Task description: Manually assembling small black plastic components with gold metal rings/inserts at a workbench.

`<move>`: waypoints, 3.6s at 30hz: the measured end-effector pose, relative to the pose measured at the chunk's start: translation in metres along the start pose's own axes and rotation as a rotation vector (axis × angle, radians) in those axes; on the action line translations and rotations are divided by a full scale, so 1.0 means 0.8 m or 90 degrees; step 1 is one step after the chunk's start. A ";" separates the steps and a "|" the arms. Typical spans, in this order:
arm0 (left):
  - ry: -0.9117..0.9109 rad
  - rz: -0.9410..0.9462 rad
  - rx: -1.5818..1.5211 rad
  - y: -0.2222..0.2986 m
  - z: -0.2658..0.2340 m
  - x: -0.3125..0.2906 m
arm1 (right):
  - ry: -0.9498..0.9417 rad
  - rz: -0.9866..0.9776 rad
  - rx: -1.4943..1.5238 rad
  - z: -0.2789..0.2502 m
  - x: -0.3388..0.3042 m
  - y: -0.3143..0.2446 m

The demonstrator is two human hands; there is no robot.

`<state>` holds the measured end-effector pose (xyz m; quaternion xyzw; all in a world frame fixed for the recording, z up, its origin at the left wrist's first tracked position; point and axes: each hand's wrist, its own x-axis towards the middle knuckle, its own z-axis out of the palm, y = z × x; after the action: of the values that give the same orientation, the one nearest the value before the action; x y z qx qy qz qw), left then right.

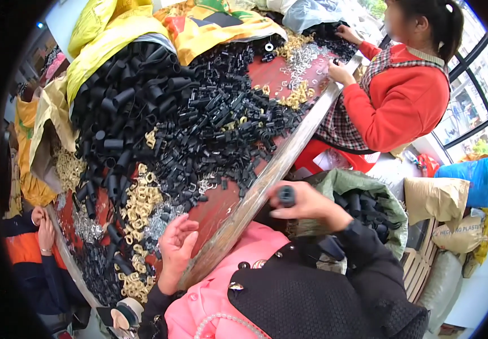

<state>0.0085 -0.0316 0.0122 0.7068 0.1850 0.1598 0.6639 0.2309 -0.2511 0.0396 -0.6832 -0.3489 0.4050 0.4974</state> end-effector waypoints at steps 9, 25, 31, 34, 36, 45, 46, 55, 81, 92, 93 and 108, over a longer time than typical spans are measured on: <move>-0.080 -0.021 0.002 -0.003 0.015 0.036 | 0.120 0.298 -0.680 -0.105 -0.169 0.034; 0.029 -0.072 -0.014 -0.006 -0.001 0.035 | 0.199 -0.308 -0.816 -0.017 0.209 0.011; 0.034 -0.127 -0.090 -0.010 -0.004 0.046 | 0.233 -0.360 -0.607 -0.001 0.188 0.003; 0.013 -0.131 -0.119 -0.006 0.001 0.056 | 0.224 -0.395 -0.546 0.027 0.175 -0.013; 0.018 -0.147 -0.201 -0.001 0.008 0.063 | 0.174 -0.439 -0.498 0.053 0.171 -0.013; 0.094 -0.194 -0.306 -0.020 0.014 0.061 | 0.097 -0.471 -0.434 0.114 0.157 -0.003; 0.123 -0.208 -0.310 -0.018 0.016 0.059 | 0.068 -0.470 -0.419 0.119 0.154 -0.001; 0.132 -0.242 -0.442 -0.016 -0.006 0.034 | -0.145 -0.433 -0.210 0.114 0.140 0.005; 0.082 -0.264 -0.538 -0.025 -0.031 0.008 | -0.045 -0.378 -0.508 0.108 0.193 0.010; 0.076 -0.329 -0.549 -0.019 -0.035 0.005 | 0.018 -0.377 -0.684 0.122 0.206 0.022; 0.077 -0.322 -0.559 -0.019 -0.034 0.004 | 0.029 -0.383 -0.649 0.122 0.205 0.023; 0.033 -0.300 -0.619 -0.020 -0.032 0.010 | -0.010 -0.355 -0.697 0.118 0.195 0.015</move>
<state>0.0030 -0.0046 -0.0025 0.2534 0.2597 0.0913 0.9273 0.2140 -0.0793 -0.0207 -0.7196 -0.6755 0.0264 0.1588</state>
